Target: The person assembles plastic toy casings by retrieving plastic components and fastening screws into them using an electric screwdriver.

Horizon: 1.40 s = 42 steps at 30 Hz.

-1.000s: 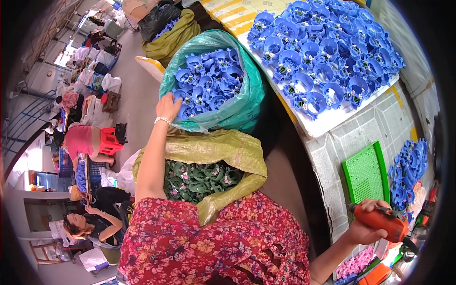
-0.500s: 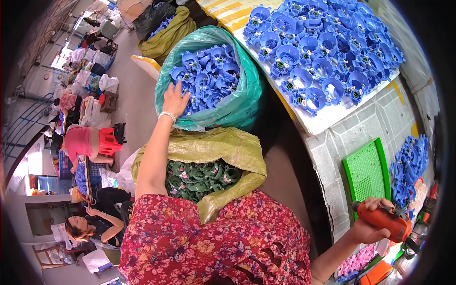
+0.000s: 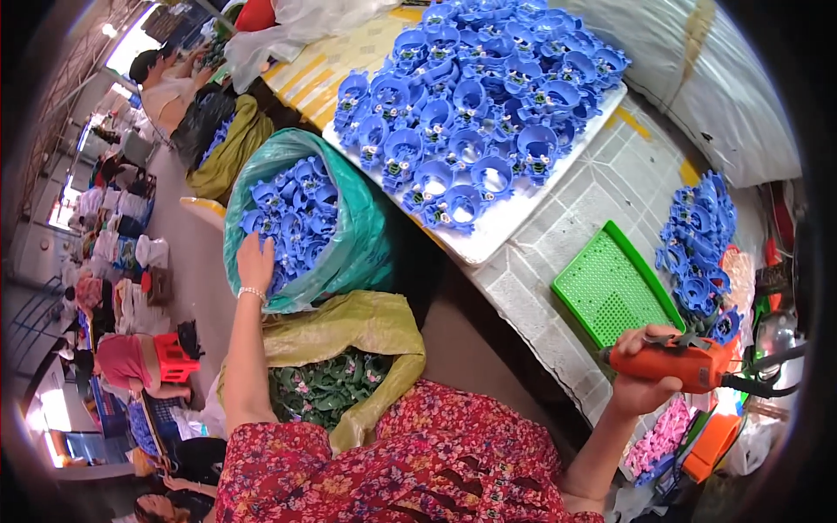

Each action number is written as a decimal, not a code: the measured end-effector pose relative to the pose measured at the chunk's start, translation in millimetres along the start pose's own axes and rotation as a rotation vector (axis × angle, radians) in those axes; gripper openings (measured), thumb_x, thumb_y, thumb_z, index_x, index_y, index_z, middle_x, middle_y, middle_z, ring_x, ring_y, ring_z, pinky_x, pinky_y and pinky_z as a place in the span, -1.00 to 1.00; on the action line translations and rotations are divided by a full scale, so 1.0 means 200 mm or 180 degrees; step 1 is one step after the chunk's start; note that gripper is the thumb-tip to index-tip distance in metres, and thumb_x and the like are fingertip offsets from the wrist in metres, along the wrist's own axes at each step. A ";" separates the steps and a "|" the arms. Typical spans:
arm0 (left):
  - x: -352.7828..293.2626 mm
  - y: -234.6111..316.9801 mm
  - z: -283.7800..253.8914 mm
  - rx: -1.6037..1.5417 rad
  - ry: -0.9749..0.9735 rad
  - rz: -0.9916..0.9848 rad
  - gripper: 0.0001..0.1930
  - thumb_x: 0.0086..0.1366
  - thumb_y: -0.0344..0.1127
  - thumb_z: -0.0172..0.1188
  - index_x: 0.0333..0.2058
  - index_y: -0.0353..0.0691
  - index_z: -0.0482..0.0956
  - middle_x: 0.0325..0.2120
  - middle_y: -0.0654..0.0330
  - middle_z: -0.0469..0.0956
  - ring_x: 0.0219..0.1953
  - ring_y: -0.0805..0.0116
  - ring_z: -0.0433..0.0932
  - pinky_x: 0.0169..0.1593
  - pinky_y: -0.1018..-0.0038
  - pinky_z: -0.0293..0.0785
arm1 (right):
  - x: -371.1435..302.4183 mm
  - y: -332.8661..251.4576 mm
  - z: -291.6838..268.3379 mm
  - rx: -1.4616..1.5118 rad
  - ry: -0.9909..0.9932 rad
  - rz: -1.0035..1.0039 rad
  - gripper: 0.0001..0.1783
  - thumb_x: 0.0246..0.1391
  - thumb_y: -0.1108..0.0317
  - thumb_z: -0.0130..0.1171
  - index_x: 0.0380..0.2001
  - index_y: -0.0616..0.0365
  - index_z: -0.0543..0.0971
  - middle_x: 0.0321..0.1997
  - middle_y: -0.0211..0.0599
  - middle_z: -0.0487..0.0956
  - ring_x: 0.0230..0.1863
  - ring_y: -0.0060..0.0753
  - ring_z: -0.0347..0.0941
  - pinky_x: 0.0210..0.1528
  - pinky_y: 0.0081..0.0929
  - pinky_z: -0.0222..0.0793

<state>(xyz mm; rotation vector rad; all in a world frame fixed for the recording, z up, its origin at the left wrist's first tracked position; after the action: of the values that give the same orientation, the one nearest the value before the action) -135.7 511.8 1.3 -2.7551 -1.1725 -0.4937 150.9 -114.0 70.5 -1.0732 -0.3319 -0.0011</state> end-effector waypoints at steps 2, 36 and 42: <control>0.05 0.27 -0.15 -0.0296 0.0155 0.0166 -0.58 0.23 -0.14 0.01 -0.02 -0.29 0.41 -0.11 -0.11 0.45 -0.05 -0.02 0.40 0.07 0.21 0.25 | -0.01 0.00 -0.01 -0.0116 -0.0043 -0.0038 -0.13 -0.16 -0.42 0.07 -0.19 0.27 0.34 -0.52 -0.30 0.39 -0.50 -0.43 0.29 -0.41 -0.48 0.23; -0.27 2.14 -0.50 -0.3350 -0.0696 0.1240 -0.37 -0.25 -0.33 0.41 -0.14 -0.28 0.33 -0.24 0.00 0.49 -0.30 0.12 0.56 -0.24 0.36 0.48 | -0.01 0.03 -0.02 -0.0550 0.0228 0.0378 -0.51 -0.19 0.60 0.30 -0.16 0.15 0.34 -0.31 -0.37 0.47 -0.42 -0.59 0.41 -0.35 -0.60 0.40; -0.51 2.44 -0.58 -0.4111 -0.0747 0.1559 -0.35 -0.23 -0.34 0.40 -0.10 -0.26 0.31 -0.35 0.05 0.49 -0.37 0.10 0.56 -0.31 0.36 0.49 | 0.08 0.03 0.12 -0.0872 0.0143 0.0590 -0.49 -0.29 0.61 0.38 -0.22 0.20 0.38 -0.34 -0.43 0.45 -0.42 -0.67 0.42 -0.37 -0.66 0.41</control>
<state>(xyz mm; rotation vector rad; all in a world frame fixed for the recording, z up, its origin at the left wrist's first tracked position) 119.6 76.5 89.9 -4.0256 0.0005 -1.1820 161.5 -88.6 80.6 -1.3707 -0.1938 0.0969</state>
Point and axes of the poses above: each hand's wrist, its own x-axis towards the middle knuckle, its own z-axis out of the palm, y = z × x, the point moved 9 cm from there along x, towards the middle knuckle
